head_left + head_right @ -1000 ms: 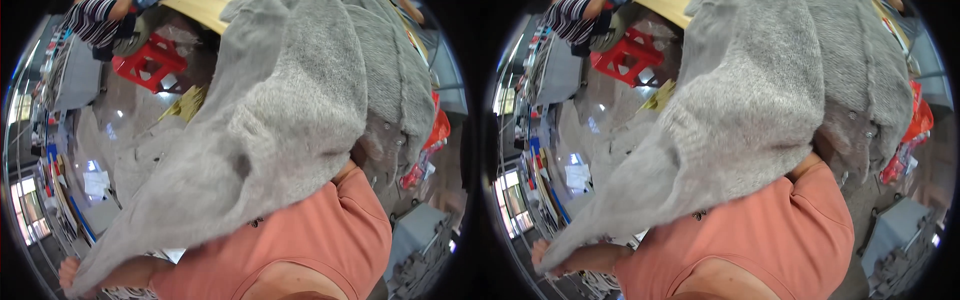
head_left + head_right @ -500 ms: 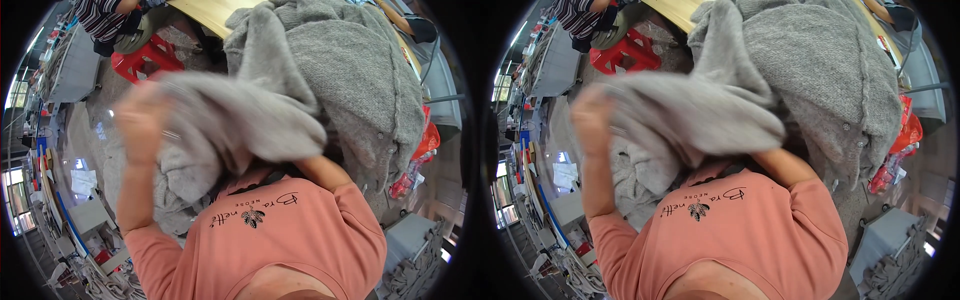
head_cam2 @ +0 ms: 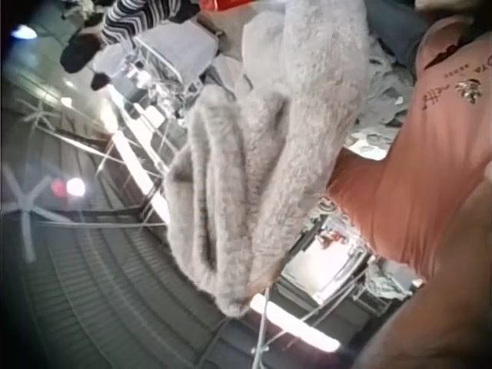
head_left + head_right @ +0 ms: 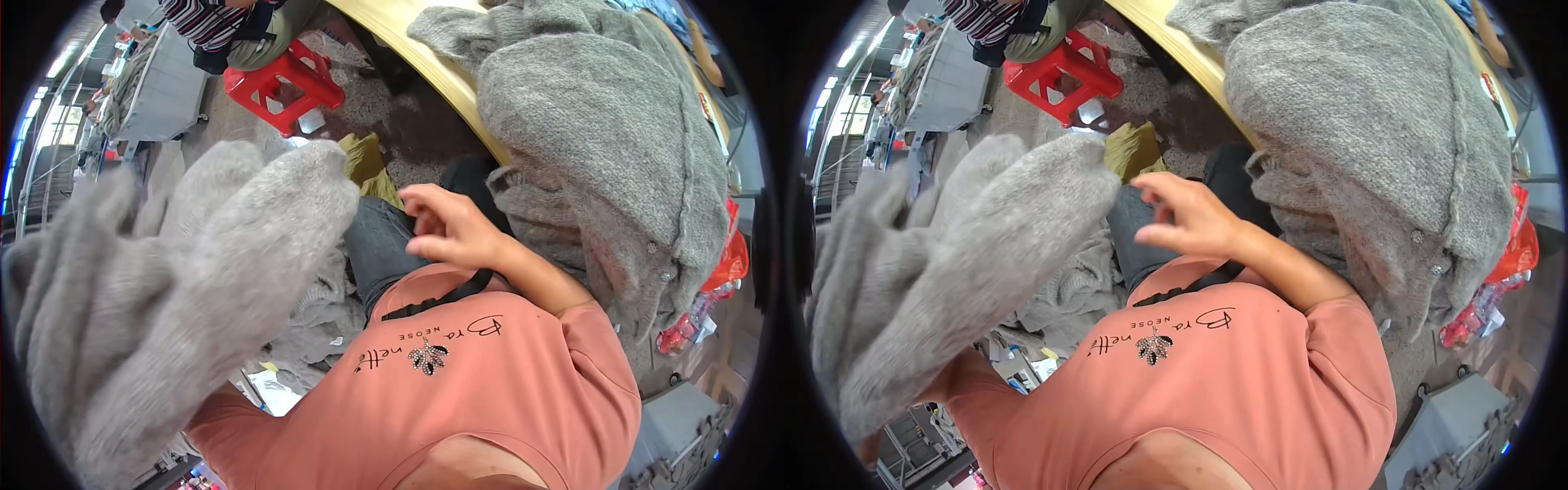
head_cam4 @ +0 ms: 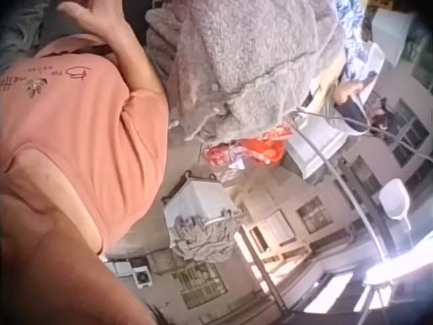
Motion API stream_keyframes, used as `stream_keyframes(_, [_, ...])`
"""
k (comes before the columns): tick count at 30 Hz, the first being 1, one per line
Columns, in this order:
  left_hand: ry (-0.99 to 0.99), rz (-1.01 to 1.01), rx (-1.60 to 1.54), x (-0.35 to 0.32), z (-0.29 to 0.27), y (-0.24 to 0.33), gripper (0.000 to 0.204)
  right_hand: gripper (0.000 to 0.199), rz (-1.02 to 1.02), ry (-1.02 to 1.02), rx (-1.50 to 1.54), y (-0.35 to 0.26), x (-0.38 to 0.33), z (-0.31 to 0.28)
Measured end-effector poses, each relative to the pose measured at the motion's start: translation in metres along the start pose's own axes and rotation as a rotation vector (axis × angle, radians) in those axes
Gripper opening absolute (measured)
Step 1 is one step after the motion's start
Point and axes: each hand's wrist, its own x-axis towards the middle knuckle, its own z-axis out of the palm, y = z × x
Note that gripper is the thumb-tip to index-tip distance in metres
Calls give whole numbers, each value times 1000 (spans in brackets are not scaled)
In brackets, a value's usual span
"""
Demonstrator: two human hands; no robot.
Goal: Inspecting and cleaning a fuzzy grey garment in a sewing factory environment.
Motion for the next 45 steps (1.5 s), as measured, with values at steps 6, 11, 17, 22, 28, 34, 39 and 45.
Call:
stream_keyframes(6, [-286,159,112,-29,-40,26,31,77,-836,151,-318,-55,8,27])
stream_keyframes(11, [-465,222,205,-66,-29,50,33,63,-968,339,-461,-56,-7,30])
stream_keyframes(17, [-352,166,4,-96,46,-42,38,33,-185,372,-60,-18,-36,-24])
stream_keyframes(22, [-701,-518,-19,-215,115,-186,31,18,432,-109,-1225,67,-59,-32])
stream_keyframes(28, [-838,-767,49,-250,135,-181,14,20,117,-30,-1438,67,-32,11])
stream_keyframes(34, [-533,-340,130,-230,128,-178,8,33,390,33,-1193,95,2,18])
stream_keyframes(39, [-293,-1036,-936,-210,143,-180,6,26,527,-69,-1201,101,-11,0])
stream_keyframes(45, [-466,-944,-959,-199,148,-156,9,28,-69,-7,-208,60,26,13])
